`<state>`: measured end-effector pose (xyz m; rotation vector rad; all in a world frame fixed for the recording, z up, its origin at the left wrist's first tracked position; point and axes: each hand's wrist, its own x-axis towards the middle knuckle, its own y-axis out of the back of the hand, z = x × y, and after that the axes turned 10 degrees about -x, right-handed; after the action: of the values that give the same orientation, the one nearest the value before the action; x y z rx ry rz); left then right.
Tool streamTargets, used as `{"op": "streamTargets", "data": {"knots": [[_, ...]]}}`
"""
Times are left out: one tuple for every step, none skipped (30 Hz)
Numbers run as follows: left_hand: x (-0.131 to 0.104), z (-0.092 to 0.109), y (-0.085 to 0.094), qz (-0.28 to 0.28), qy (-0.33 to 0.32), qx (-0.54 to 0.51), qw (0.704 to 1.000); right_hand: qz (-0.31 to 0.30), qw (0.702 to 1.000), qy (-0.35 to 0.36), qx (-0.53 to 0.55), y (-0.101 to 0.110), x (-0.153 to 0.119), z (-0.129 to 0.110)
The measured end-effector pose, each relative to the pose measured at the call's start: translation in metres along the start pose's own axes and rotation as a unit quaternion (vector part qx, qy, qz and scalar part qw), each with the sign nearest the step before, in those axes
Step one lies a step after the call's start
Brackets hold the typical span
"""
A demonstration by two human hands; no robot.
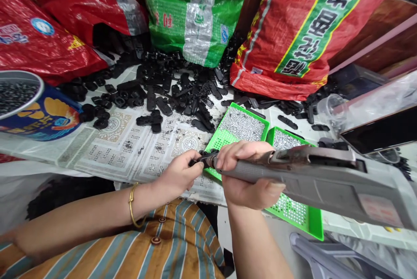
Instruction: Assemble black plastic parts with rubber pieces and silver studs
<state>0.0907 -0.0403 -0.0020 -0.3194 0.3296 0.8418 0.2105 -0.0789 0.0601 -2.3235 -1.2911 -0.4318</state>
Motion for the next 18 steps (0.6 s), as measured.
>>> {"op": "streamTargets", "data": {"knots": [[0.000,0.001,0.000,0.001,0.001,0.000,1.000,-0.003,1.000,-0.003,-0.001,0.000,0.000,0.000],[0.000,0.001,0.000,0.001,0.002,0.001,1.000,-0.003,1.000,-0.004,-0.003,0.000,0.000,0.000],[0.000,0.002,0.000,0.000,0.003,0.002,1.000,-0.003,1.000,-0.004,-0.006,0.000,0.000,0.000],[0.000,0.002,0.000,-0.001,0.004,0.003,1.000,-0.004,1.000,-0.005,-0.008,-0.001,0.000,0.000],[0.000,0.003,0.000,-0.002,0.005,0.005,1.000,-0.006,1.000,-0.005,-0.009,-0.001,-0.001,0.000],[0.000,0.003,0.000,-0.002,0.005,0.006,1.000,-0.008,1.000,-0.007,-0.010,0.000,-0.002,0.000],[0.000,0.003,0.000,-0.003,0.004,0.006,1.000,-0.009,1.000,-0.007,-0.008,0.000,-0.003,0.000],[0.001,0.003,0.000,-0.004,0.004,0.007,1.000,-0.011,1.000,-0.010,-0.007,0.000,-0.004,0.001],[0.001,0.003,0.000,-0.005,0.003,0.009,1.000,-0.014,1.000,-0.011,-0.005,-0.001,-0.005,0.001],[0.001,0.002,0.000,-0.006,0.002,0.010,1.000,-0.013,1.000,-0.010,-0.003,-0.001,-0.006,0.003],[0.001,0.002,0.000,-0.008,0.002,0.013,1.000,-0.010,1.000,-0.007,-0.001,-0.001,-0.006,0.004],[0.001,0.001,0.000,-0.009,0.002,0.015,1.000,-0.008,1.000,-0.003,0.000,-0.002,-0.006,0.005],[0.001,0.001,0.000,-0.011,0.002,0.019,1.000,-0.004,1.000,0.001,-0.001,-0.003,-0.006,0.005],[0.001,0.001,0.001,-0.013,0.003,0.023,1.000,0.001,1.000,0.002,-0.004,-0.003,-0.005,0.005],[0.002,0.001,0.001,-0.018,0.002,0.027,0.999,0.010,1.000,0.002,-0.010,-0.003,-0.004,0.003],[0.002,0.001,0.001,-0.024,0.001,0.031,0.999,0.020,1.000,-0.001,-0.021,-0.002,-0.003,0.000],[0.001,0.002,0.002,-0.031,0.000,0.035,0.999,0.033,0.999,0.001,-0.037,0.000,-0.002,-0.005],[0.001,0.003,0.003,-0.041,0.001,0.038,0.998,0.053,0.997,0.012,-0.057,0.004,-0.001,-0.011]]}}
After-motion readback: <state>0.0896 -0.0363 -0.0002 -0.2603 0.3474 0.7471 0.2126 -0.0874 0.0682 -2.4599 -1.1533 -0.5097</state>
